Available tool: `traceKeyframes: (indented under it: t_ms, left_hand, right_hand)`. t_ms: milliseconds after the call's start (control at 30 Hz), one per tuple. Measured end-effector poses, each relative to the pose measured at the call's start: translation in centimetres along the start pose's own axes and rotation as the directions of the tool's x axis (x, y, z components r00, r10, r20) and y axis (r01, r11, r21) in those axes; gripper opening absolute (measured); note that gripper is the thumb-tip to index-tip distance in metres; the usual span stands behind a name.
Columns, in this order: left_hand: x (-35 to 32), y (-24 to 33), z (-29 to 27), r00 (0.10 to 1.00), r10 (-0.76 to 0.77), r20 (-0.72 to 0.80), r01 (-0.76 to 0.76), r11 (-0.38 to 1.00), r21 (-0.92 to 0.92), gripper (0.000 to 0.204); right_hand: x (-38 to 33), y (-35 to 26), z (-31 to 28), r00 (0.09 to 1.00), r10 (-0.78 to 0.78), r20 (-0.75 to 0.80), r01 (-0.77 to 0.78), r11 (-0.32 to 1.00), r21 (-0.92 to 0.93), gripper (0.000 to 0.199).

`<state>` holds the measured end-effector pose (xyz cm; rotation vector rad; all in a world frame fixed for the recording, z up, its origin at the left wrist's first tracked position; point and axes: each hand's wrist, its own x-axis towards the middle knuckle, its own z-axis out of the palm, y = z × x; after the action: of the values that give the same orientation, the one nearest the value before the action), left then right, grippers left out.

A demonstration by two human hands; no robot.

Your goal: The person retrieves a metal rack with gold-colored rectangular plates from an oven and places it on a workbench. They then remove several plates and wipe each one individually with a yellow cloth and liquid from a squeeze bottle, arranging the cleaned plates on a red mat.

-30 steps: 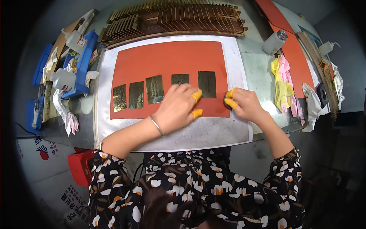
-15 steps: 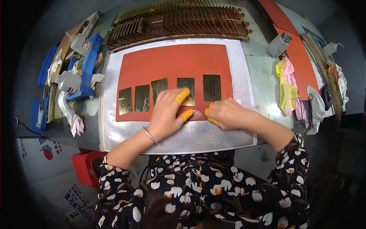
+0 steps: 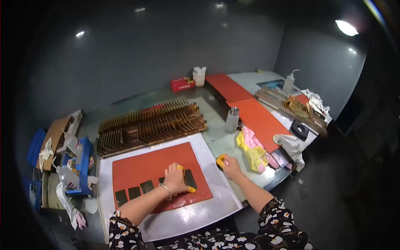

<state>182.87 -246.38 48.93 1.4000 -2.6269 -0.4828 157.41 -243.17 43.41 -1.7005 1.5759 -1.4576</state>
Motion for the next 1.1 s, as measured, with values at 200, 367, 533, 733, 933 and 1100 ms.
traceKeyframes:
  t_ms: [200,367,533,733,933,1100]
  left_hand:
    - [-1.3,2.0,-3.1,0.949,0.308,0.069,-0.313,0.892,0.326,0.088]
    - [-1.9,2.1,-3.2,0.964,0.241,-0.116,-0.238,0.971,0.038,0.085]
    - [-2.4,0.3,-0.4,0.958,0.210,-0.195,-0.260,0.924,-0.281,0.092]
    - [-5.1,-3.8,-1.3,0.999,0.032,0.015,-0.034,0.985,0.166,0.108]
    - [-4.9,-4.3,-1.2,0.998,-0.014,0.067,0.002,0.985,0.174,0.095]
    - [-5.9,-2.7,-2.6,0.995,0.092,0.039,-0.097,0.981,0.165,0.091]
  right_hand:
    - [-0.5,-1.0,-0.2,0.997,-0.062,-0.046,0.059,0.997,-0.051,0.010]
    - [-1.3,-1.6,0.0,0.995,-0.064,-0.081,0.057,0.995,-0.078,0.011]
    - [-1.2,-0.7,0.0,0.990,-0.092,-0.104,0.083,0.993,-0.088,0.010]
    - [-1.1,-1.3,-0.3,0.997,-0.025,-0.070,0.020,0.998,-0.060,0.010]
    - [-1.1,-2.5,0.0,0.998,0.032,-0.054,-0.036,0.997,-0.073,0.010]
    - [-1.3,-0.9,-0.1,0.998,0.025,-0.064,-0.027,0.999,-0.022,0.011]
